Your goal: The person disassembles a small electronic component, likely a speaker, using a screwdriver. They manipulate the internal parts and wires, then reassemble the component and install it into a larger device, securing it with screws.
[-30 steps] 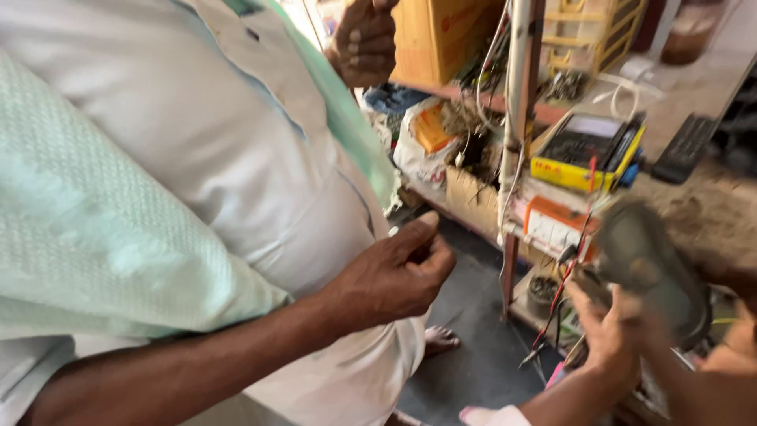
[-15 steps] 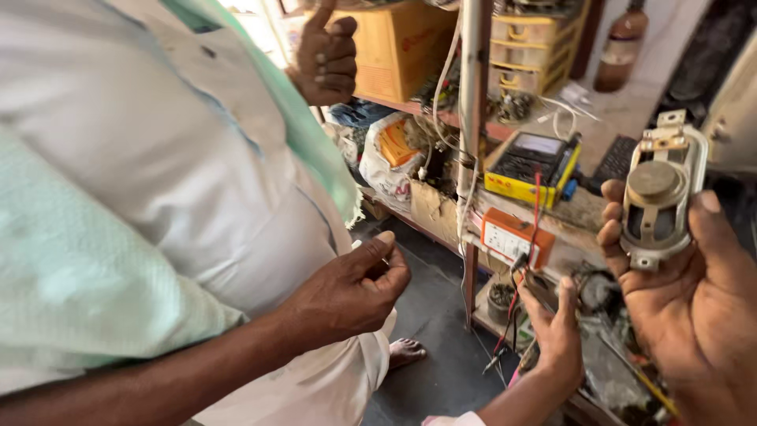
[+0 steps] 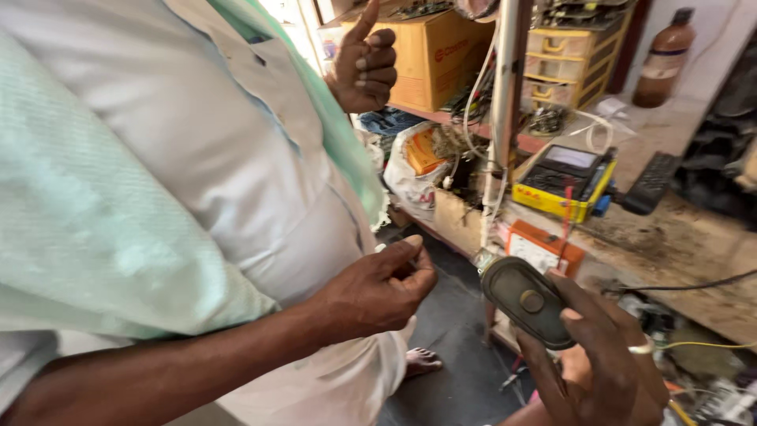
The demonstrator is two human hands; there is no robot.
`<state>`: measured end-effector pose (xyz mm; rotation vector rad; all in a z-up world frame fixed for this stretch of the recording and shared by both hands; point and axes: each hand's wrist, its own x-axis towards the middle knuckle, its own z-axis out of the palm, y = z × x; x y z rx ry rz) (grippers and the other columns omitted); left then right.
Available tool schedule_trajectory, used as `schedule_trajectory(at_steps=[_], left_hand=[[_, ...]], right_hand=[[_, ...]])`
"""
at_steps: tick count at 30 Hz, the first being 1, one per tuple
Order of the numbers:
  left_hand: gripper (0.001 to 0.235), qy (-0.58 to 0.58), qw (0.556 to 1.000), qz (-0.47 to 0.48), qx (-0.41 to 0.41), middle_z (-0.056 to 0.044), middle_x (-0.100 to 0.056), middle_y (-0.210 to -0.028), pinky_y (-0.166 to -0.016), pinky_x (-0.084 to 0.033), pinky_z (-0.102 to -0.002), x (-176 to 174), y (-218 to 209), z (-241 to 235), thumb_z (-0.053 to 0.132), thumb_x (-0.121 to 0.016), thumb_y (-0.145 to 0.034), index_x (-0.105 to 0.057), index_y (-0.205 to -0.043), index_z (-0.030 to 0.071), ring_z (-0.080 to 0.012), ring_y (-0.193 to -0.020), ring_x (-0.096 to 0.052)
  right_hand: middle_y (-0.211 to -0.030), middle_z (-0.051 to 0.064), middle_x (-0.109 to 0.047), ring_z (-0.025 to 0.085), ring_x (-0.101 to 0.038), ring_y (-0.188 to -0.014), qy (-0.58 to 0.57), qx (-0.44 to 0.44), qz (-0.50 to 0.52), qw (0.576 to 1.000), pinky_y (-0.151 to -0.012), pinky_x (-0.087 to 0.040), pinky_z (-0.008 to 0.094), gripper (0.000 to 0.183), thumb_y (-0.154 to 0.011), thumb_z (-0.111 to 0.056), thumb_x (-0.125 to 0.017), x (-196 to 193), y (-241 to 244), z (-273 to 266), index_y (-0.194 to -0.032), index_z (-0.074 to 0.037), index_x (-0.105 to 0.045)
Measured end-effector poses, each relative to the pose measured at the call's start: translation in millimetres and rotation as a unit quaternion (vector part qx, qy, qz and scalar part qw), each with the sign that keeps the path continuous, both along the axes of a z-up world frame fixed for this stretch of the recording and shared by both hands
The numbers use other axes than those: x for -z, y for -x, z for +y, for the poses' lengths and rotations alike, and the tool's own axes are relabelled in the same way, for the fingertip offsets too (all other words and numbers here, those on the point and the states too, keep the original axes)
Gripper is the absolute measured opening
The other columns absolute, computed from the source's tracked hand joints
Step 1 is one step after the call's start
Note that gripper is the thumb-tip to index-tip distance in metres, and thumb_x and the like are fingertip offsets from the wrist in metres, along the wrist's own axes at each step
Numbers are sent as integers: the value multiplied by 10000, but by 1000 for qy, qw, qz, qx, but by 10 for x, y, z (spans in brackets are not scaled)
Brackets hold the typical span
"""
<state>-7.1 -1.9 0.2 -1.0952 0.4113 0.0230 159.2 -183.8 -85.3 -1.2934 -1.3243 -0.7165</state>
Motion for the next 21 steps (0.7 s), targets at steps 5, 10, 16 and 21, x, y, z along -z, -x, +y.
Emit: schedule_trajectory(at_steps=[5, 10, 16, 21], left_hand=[[172, 19, 1000, 0, 18, 20, -561, -593, -483, -431, -230, 11, -26, 23, 123, -766, -916, -696, -790, 29, -72, -531, -501], [135, 17, 1000, -13, 14, -16, -605, -642, -510, -448, -239, 12, -18, 2, 111, -754, -908, -704, -836, 8, -87, -573, -533], [117, -2, 1000, 28, 12, -22, -632, -629, -520, -485, -233, 3, 13, 41, 112, -744, -908, -731, -856, 8, -86, -575, -587], [99, 0, 1000, 20, -22, -7, -625, -616, -505, -498, -208, -47, 2, 35, 107, -752, -910, -714, -876, 22, -71, -567, -590]], right_hand=[[-1202, 346, -655, 356, -689, -1130, 64, 21, 155, 986, -998, -561, 443, 631, -678, 79, -782, -155, -238, -130, -1225, 43, -468], [-1090, 307, -737, 254, -734, -1041, 105, -51, 439, 891, -922, -571, 339, 526, -957, -40, -681, -78, -458, -225, -1401, 79, -426], [-1036, 287, -751, 259, -734, -939, 100, -247, 594, 759, -733, -537, 346, 453, -1040, -132, -666, 196, -704, -224, -1424, 31, -492], [-1071, 186, -749, 224, -746, -941, 107, -257, 650, 707, -778, -637, 403, 422, -1007, -188, -638, 100, -644, -168, -1371, -10, -522]])
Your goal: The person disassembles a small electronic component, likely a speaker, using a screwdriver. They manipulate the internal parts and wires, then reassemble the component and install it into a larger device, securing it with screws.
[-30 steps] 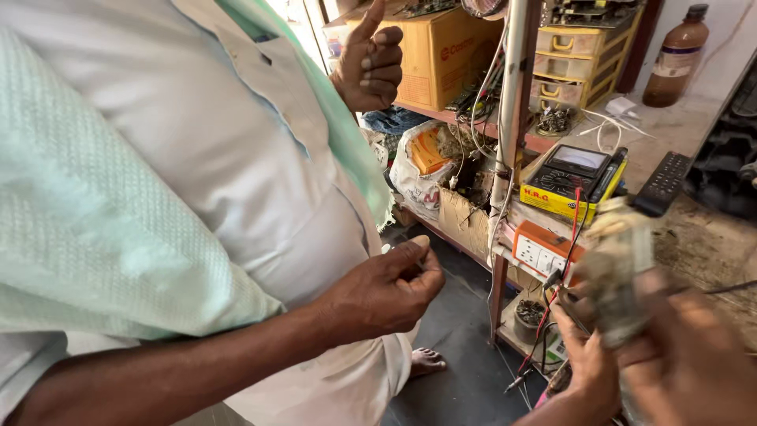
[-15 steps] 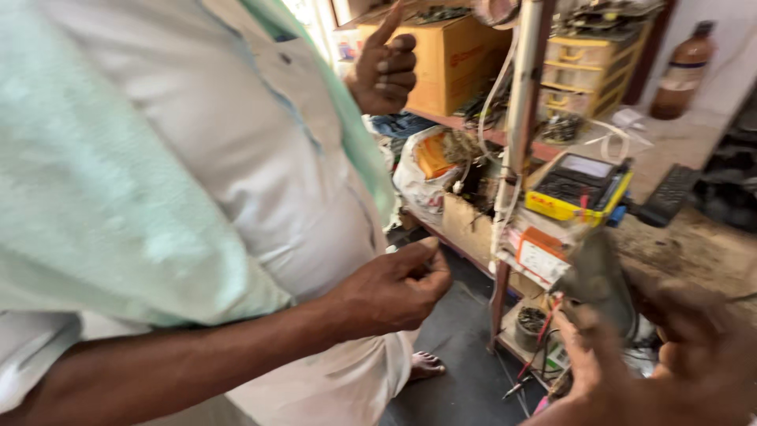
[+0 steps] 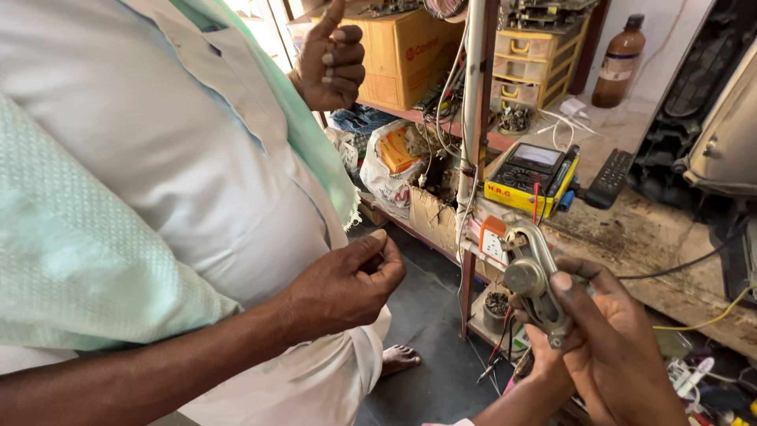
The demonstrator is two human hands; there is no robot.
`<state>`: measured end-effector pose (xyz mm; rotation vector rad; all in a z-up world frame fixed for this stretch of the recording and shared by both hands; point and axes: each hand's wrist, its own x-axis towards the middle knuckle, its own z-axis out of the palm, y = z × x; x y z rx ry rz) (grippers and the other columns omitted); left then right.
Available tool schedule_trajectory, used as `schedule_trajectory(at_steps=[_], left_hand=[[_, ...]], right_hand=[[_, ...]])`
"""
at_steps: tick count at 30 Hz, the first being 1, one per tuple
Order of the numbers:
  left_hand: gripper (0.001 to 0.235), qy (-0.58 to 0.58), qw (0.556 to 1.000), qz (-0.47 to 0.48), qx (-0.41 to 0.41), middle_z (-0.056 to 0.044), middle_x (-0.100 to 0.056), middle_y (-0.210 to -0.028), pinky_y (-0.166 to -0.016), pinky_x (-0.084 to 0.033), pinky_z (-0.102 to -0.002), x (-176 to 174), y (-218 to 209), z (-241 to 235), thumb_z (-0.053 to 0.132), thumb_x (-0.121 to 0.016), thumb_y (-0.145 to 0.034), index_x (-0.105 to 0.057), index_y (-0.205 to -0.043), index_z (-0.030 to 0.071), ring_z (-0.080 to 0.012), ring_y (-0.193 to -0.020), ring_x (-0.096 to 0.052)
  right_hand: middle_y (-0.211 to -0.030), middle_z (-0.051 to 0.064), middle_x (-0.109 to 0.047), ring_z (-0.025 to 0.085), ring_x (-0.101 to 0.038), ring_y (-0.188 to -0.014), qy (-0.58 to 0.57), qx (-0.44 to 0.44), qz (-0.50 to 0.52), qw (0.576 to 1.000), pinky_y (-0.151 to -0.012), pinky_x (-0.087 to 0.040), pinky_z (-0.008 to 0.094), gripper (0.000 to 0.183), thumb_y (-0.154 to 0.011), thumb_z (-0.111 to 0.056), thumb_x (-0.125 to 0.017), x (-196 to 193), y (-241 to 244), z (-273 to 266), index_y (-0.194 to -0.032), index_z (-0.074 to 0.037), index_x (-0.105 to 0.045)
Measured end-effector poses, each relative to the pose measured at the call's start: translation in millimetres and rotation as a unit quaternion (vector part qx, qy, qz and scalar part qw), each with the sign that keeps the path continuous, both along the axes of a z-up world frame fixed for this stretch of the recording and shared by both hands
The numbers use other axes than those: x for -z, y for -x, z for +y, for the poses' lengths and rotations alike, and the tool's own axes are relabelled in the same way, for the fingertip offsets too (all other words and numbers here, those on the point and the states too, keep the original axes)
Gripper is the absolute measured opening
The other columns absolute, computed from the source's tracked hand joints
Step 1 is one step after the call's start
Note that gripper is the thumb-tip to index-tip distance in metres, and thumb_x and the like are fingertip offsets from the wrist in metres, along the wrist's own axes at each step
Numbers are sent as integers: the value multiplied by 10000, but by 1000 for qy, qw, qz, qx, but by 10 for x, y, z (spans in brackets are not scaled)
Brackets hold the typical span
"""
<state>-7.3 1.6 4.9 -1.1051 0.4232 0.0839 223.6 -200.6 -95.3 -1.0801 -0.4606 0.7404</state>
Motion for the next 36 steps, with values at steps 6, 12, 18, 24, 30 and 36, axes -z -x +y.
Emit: schedule_trajectory(at_steps=[6, 12, 18, 24, 30, 36], left_hand=[[72, 8, 1000, 3, -1, 4, -629, -602, -496, -498, -210, -22, 29, 21, 95, -742, -900, -721, -891, 27, -76, -549, -599], [50, 10, 1000, 25, 6, -12, -634, -632, -524, -484, -253, 44, 36, 114, 28, -719, -863, -759, -892, 33, -106, -576, -592], [65, 62, 998, -30, 18, 5, -597, -638, -526, -454, -241, 55, 43, 114, 12, -706, -885, -733, -944, 22, -90, -555, -540], [152, 129, 987, -98, 9, -17, -670, -766, -589, -493, -229, 134, 67, 159, 48, -658, -892, -688, -1040, 34, -88, -633, -595], [129, -47, 998, 47, -17, -61, -732, -731, -528, -504, -244, 37, 22, 85, 38, -669, -916, -750, -1000, -14, -120, -601, -633], [238, 65, 998, -9, -15, 5, -607, -726, -599, -509, -177, 189, 76, 172, 66, -655, -943, -706, -1151, -37, -55, -635, -577]], right_hand=[[-1118, 167, -744, 211, -739, -981, 41, 71, -96, 992, -841, -612, 363, 511, -943, -253, -663, -218, 210, -1, -1343, 25, -510], [-1136, 189, -726, 268, -720, -1017, 1, 235, -432, 871, -879, -595, 398, 527, -925, -241, -724, -136, 573, -10, -1325, 21, -501], [-1155, 211, -708, 325, -700, -1053, -17, 277, -528, 803, -918, -577, 433, 553, -907, -228, -785, 165, 568, 39, -1307, 17, -492], [-1173, 233, -690, 382, -681, -1089, -9, 281, -585, 761, -956, -559, 467, 586, -889, -216, -845, 406, 554, 66, -1289, 12, -483], [-1191, 255, -672, 439, -662, -1125, 12, 329, -683, 653, -994, -541, 502, 626, -871, -203, -906, 125, 45, -102, -1271, 8, -475], [-1278, 222, -720, 364, -712, -1104, 64, 349, -758, 547, -1062, -459, 611, 667, -830, -169, -912, 1, -45, -72, -1287, -44, -442]])
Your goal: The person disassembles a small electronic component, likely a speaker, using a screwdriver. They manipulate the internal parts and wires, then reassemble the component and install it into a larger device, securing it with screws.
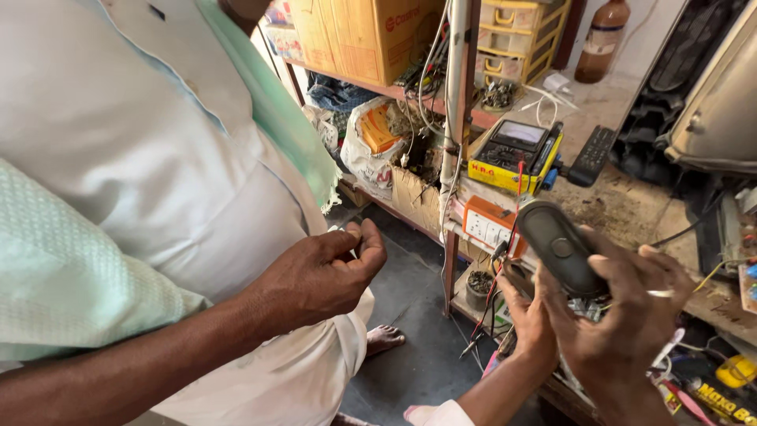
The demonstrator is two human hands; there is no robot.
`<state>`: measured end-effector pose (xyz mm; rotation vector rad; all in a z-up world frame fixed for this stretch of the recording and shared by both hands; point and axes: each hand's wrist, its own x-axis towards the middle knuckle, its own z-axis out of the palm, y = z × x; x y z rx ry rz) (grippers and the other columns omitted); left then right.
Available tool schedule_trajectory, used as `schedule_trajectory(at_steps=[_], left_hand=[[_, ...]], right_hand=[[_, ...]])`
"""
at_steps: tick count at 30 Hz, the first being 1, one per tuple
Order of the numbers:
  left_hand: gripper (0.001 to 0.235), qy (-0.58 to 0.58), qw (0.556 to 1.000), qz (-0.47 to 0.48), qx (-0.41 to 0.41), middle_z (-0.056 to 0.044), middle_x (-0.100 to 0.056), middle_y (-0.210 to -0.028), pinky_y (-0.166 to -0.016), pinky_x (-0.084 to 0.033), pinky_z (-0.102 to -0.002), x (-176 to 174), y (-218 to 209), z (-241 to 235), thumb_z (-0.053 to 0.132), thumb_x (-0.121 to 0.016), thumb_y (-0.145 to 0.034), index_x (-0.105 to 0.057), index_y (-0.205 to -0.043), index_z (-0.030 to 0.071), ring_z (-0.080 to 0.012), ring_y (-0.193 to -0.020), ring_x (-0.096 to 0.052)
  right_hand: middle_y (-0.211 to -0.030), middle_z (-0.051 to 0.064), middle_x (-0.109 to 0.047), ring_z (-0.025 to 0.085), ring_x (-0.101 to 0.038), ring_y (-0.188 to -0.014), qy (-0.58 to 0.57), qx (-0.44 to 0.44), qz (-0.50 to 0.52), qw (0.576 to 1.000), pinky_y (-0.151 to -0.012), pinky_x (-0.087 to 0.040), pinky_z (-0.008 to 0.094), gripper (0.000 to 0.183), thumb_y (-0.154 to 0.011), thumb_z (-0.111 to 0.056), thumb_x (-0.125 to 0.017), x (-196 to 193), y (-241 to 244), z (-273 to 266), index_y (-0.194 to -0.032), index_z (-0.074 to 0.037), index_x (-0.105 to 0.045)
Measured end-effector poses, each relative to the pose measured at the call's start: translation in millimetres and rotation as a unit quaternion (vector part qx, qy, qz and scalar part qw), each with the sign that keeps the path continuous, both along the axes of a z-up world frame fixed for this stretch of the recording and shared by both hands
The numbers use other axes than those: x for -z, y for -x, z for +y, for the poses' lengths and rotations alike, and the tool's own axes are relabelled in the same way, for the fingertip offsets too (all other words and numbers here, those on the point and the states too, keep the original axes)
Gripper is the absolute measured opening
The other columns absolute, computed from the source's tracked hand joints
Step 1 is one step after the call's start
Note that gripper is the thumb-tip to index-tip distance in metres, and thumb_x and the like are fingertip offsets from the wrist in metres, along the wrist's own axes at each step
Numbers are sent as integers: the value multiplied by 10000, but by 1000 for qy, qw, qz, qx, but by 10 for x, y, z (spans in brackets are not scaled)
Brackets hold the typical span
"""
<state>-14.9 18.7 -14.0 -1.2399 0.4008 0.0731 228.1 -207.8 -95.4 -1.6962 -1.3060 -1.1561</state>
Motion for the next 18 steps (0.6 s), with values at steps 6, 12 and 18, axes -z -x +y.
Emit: schedule_trajectory(at_steps=[6, 12, 18], left_hand=[[576, -693, 680, 116, -212, -80, -617, -1178, -871, -531, -324, 1513, -2280, -1257, 249, -689, -943, -428, -1438, 111, -176, -1016, -627], [565, -806, 523, 37, -274, -89, -581, -1218, -934, -528, -375, 1818, -2845, -1011, 277, -645, -1082, -449, -1581, 100, -206, -1086, -589], [385, -827, 433, -174, -315, -167, -668, -1200, -916, -574, -396, 794, -3708, -451, 249, -586, -1114, -509, -1409, 13, -257, -1040, -691]], right_hand=[[-1286, 313, -636, 343, -656, -1217, -78, -139, 278, 947, -1064, -527, 413, 653, -871, -24, -809, 11, -50, 128, -1379, 47, -405], [-1108, 225, -731, 190, -706, -1112, -278, -227, 531, 768, -889, -528, 261, 454, -1001, -88, -792, 52, -370, -387, -1342, 38, -520], [-1097, 191, -710, 194, -784, -1007, -352, -230, 498, 758, -828, -649, 280, 404, -899, -74, -711, 517, -377, -919, -1251, 20, -538]])
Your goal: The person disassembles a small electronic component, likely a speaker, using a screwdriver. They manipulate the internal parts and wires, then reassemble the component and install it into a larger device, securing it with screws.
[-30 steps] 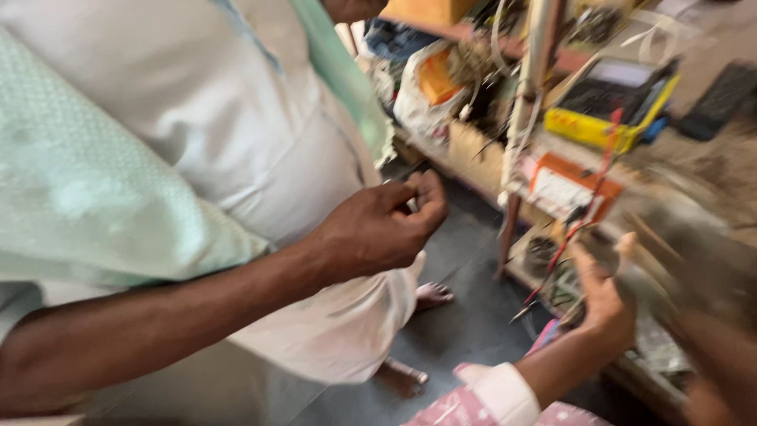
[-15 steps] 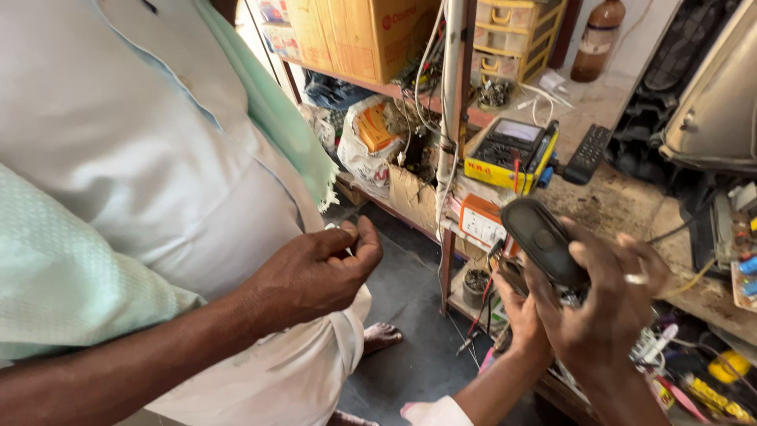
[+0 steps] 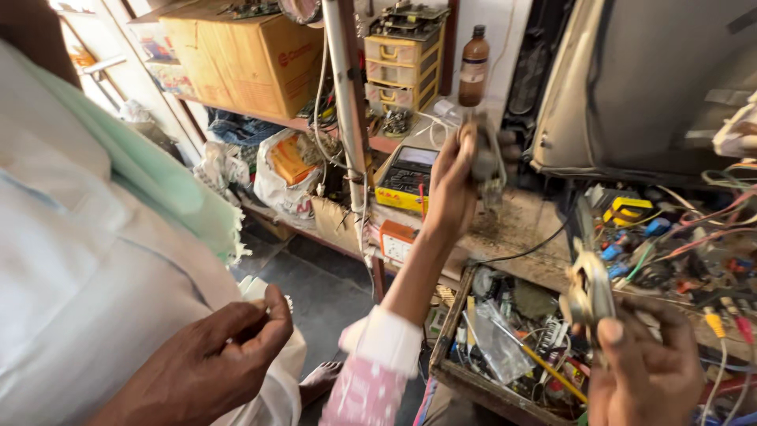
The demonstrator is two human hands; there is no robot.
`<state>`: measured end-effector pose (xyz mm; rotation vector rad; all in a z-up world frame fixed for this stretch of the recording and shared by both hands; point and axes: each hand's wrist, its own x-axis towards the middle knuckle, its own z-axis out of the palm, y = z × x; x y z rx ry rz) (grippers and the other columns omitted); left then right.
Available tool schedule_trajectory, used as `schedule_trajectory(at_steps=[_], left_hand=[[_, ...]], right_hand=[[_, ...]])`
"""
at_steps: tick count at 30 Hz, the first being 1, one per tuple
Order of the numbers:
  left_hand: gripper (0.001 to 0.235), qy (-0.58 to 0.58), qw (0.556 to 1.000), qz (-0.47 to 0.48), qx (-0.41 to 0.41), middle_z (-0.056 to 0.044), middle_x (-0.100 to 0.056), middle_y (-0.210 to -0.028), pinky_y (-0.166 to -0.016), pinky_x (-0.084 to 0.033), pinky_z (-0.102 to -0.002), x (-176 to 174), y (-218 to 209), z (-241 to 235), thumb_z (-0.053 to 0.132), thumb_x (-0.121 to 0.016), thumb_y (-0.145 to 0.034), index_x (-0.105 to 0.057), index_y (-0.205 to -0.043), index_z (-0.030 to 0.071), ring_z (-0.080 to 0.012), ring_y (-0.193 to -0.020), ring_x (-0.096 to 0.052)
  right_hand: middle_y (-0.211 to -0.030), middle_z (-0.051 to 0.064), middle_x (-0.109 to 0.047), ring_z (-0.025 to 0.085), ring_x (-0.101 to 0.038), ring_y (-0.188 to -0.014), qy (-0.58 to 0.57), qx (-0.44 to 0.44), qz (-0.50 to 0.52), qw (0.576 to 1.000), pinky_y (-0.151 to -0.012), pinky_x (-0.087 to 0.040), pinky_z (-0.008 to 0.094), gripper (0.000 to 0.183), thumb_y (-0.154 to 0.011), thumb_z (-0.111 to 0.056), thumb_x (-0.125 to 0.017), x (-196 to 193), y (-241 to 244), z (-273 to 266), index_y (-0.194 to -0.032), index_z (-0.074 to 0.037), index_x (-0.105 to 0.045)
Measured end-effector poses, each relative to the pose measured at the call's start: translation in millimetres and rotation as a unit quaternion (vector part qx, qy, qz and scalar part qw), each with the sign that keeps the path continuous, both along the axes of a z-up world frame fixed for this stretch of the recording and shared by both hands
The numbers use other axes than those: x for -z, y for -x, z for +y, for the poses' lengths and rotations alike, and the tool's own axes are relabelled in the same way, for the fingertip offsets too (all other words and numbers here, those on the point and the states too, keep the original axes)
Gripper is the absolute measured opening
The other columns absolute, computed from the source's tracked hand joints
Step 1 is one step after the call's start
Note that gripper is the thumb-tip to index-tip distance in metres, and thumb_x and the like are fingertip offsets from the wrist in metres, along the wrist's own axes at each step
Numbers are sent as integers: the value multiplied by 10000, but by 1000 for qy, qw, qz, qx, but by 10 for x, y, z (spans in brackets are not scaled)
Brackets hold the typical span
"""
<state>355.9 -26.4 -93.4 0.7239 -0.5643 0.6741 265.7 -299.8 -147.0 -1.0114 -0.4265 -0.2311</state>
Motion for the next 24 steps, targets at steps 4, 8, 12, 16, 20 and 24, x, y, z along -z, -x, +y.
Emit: schedule_trajectory(at_steps=[4, 8, 12, 16, 20, 24], left_hand=[[485, -69, 991, 53, -100, -125, -608, -1192, -931, -534, -384, -402, -787, 32, 150, -652, -996, -429, -1415, 43, -226, -1046, -624], [732, -254, 847, -41, -466, -191, -539, -1273, -1029, -480, -413, -577, -1141, 23, 138, -774, -889, -306, -1449, 79, -284, -1179, -560], [817, -340, 708, -13, -619, -275, -478, -1346, -1088, -418, -484, -632, -1168, 87, 216, -796, -906, -316, -1560, 118, -398, -1255, -486], [848, -355, 677, 23, -644, -170, -550, -1233, -1011, -496, -439, -575, -1175, 140, 277, -826, -892, -388, -1608, 152, -337, -1128, -568], [847, -326, 677, 51, -658, -134, -576, -1188, -919, -554, -430, -575, -1179, 153, 358, -851, -821, -465, -1538, 128, -302, -1066, -622], [720, -358, 631, 24, -688, -112, -567, -1168, -907, -561, -415, -553, -1219, 178, 345, -844, -820, -560, -1439, 113, -292, -1046, -633]], right_hand=[[-994, 354, -723, 289, -751, -890, 144, 1, 80, 986, -542, -494, 302, 468, -942, -38, -719, 469, -226, -482, -1360, 11, -514], [-1173, 326, -706, 308, -737, -1073, 171, 25, 106, 979, -854, -548, 418, 510, -884, -62, -700, 898, -337, -560, -1328, 30, -465], [-1229, 336, -694, 351, -730, -1098, 208, 6, 79, 975, -972, -586, 486, 516, -863, -45, -695, 1213, -549, -700, -1294, 55, -431], [-1280, 333, -688, 360, -728, -1099, 231, -60, 96, 966, -949, -562, 503, 483, -847, 7, -661, 1495, -573, -931, -1273, 40, -436], [-1262, 341, -681, 360, -763, -1062, 186, -148, -12, 971, -885, -631, 500, 501, -831, 21, -674, 1729, -829, -879, -1275, 10, -441], [-1280, 340, -671, 370, -755, -960, 216, -57, 28, 974, -815, -641, 516, 513, -835, 61, -642, 2006, -791, -770, -1296, -12, -429]])
